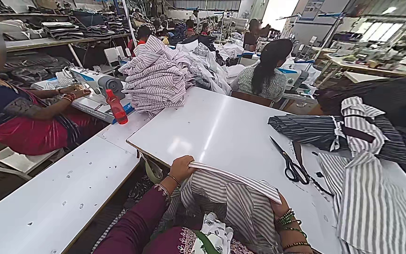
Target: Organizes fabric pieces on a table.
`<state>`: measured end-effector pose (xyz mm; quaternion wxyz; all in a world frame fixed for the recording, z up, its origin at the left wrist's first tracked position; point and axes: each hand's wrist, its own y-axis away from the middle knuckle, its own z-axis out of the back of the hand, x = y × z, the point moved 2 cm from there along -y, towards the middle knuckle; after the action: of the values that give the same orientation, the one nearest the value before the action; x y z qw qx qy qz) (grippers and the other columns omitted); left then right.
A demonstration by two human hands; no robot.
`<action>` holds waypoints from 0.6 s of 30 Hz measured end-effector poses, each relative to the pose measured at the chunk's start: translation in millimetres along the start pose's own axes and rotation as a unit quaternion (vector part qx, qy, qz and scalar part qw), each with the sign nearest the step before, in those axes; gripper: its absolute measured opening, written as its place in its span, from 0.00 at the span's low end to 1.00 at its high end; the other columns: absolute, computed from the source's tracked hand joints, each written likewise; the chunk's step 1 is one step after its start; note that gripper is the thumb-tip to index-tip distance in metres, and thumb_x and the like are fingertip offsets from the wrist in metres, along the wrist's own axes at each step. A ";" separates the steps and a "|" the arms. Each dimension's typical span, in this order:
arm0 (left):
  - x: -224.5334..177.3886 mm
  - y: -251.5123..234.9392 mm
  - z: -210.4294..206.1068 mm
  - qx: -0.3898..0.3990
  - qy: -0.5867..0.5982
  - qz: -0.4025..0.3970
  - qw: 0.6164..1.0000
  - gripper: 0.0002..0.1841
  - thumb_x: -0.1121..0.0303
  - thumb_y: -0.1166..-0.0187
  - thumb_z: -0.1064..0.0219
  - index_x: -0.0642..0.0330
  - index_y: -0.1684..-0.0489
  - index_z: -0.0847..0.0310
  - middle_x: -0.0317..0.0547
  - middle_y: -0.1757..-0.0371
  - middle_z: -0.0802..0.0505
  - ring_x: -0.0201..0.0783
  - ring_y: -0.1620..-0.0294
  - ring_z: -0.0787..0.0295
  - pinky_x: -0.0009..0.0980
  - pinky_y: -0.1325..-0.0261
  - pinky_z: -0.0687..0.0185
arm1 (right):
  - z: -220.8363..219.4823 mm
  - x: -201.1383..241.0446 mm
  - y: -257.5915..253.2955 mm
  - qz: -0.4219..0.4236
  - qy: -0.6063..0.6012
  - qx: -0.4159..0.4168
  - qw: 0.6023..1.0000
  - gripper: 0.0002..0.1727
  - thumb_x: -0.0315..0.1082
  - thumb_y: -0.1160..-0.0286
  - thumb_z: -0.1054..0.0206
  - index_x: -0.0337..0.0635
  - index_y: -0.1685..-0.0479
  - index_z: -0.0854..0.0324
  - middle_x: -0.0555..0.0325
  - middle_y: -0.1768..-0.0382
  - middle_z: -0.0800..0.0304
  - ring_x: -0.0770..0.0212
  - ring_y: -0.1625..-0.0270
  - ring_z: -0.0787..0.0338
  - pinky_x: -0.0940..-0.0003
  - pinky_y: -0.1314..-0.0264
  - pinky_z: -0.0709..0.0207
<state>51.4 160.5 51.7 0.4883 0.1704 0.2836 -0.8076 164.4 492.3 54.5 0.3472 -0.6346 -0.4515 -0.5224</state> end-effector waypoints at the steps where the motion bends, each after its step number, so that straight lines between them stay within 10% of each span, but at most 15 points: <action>1: 0.4 0.1 -0.4 -0.003 -0.001 -0.003 1.000 0.17 0.61 0.25 0.31 0.73 0.65 0.13 0.62 0.62 0.07 0.60 0.55 0.07 0.58 0.50 0.19 | 0.5 -0.7 -0.9 -0.006 -0.001 -0.001 1.000 0.16 0.21 0.17 0.58 0.32 0.48 0.23 0.71 0.64 0.07 0.84 0.59 0.10 0.86 0.49 0.16; 18: 1.5 0.1 -0.6 -0.006 0.000 -0.016 1.000 0.18 0.60 0.25 0.32 0.73 0.66 0.13 0.62 0.63 0.07 0.59 0.56 0.07 0.58 0.51 0.19 | -3.0 2.0 3.8 0.021 -0.013 -0.001 1.000 0.17 0.19 0.18 0.58 0.36 0.51 0.21 0.74 0.65 0.06 0.86 0.59 0.10 0.87 0.48 0.16</action>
<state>50.8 159.8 50.4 0.4760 0.1627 0.2916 -0.8136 167.1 488.6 57.2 0.3517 -0.6506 -0.4423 -0.5074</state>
